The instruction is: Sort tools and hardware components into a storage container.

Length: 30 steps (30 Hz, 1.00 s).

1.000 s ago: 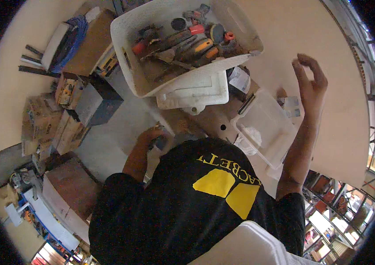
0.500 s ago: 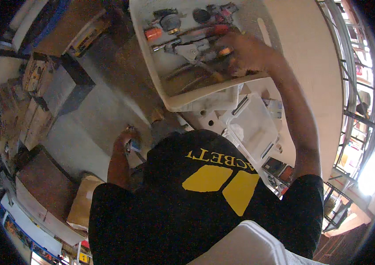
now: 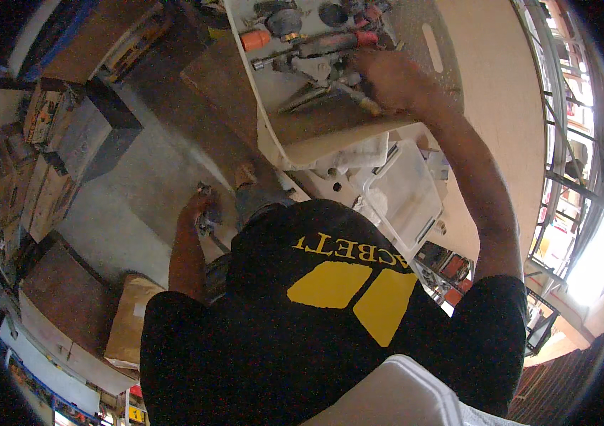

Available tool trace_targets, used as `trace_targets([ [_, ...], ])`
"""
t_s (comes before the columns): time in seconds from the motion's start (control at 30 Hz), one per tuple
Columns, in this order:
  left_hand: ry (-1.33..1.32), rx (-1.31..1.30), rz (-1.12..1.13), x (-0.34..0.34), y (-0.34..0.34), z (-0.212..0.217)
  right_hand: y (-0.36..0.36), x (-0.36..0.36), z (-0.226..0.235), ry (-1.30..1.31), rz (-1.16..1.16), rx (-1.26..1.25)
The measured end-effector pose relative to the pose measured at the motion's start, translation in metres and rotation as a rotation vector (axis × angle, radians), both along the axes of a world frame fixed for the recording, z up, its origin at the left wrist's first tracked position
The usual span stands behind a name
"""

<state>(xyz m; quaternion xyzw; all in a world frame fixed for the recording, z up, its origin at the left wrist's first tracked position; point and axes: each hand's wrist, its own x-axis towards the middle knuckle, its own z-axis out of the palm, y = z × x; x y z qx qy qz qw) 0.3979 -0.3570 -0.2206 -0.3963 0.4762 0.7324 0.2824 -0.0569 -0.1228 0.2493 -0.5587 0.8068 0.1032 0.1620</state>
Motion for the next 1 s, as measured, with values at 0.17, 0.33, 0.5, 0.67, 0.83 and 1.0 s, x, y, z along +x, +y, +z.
trace_targets([
  [0.17,-0.103,-0.024,-0.162,-0.032,0.005,0.017,0.007,-0.002,0.017,0.132,0.03,0.031],
  [0.33,-0.197,-0.153,-0.329,-0.032,0.003,0.039,0.005,0.025,0.085,0.351,-0.132,0.206],
  [0.5,-0.033,-0.172,-0.391,0.02,-0.015,-0.028,0.093,0.044,0.142,0.561,-0.26,-0.134],
  [0.67,-0.1,-0.489,-0.866,-0.012,-0.007,0.002,0.212,0.1,0.12,0.191,-1.17,-0.506],
  [0.83,-0.099,-0.293,-0.538,-0.012,-0.005,0.031,0.36,0.147,-0.024,-0.043,-1.245,-0.343],
  [1.0,0.013,-0.218,-0.459,0.023,-0.039,0.007,0.439,0.171,-0.209,-0.067,-1.093,-0.027],
])
